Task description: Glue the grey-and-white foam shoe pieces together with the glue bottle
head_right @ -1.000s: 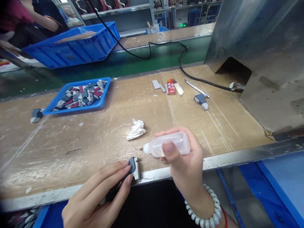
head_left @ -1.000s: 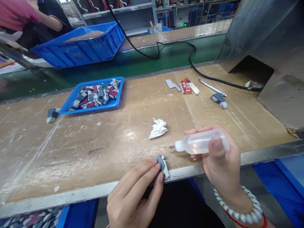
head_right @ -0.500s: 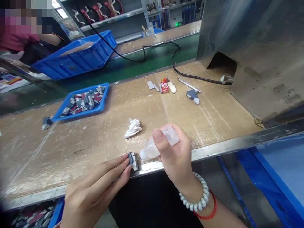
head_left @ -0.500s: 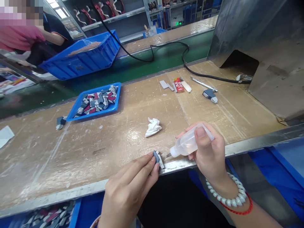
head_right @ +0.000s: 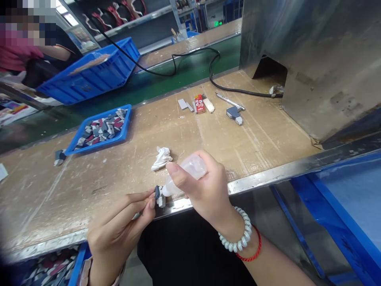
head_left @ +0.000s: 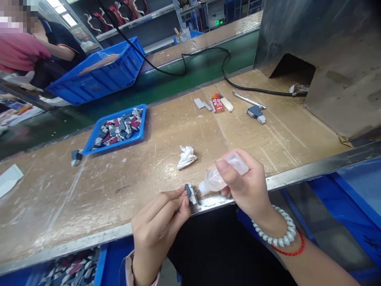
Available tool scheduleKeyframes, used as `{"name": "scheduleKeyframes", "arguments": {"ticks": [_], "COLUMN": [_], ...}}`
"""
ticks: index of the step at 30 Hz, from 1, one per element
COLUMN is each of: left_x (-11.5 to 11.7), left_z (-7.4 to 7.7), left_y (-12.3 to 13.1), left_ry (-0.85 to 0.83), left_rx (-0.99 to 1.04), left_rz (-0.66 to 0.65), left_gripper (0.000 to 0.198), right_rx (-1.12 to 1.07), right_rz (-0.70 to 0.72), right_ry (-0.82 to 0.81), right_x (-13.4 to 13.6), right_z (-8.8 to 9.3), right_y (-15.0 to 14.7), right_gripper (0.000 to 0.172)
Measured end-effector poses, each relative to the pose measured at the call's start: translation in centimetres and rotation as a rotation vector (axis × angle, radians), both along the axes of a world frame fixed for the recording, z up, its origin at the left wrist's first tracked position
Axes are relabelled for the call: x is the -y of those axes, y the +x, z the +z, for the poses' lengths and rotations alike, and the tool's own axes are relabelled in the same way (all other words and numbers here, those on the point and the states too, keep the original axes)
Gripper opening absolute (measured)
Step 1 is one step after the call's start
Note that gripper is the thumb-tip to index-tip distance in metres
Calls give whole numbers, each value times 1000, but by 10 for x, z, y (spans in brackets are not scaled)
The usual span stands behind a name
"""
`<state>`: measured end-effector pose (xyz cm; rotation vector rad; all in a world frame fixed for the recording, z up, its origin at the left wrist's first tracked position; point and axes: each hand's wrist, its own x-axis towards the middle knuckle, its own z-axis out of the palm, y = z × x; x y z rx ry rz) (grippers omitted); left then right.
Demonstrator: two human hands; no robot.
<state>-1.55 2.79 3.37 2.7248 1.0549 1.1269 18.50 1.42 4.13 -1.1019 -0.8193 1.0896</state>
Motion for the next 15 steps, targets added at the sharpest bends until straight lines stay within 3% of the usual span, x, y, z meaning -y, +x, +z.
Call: {"name": "scheduleKeyframes", "arguments": {"ticks": [9,15], "left_x": [-4,-5], "left_z": [-3,-3], "left_y": [-5,-5], "left_ry": [-143,-240], "left_rx": [103,164], "left_rz": [56,65], "left_gripper": [18,19], "right_rx": [-29,-13], "right_rz": [55,113], "right_ry": [94,143], "right_x": [-5,0], "right_z": [-17,-15], "right_y": [-3,-2], "right_gripper": [27,19]}}
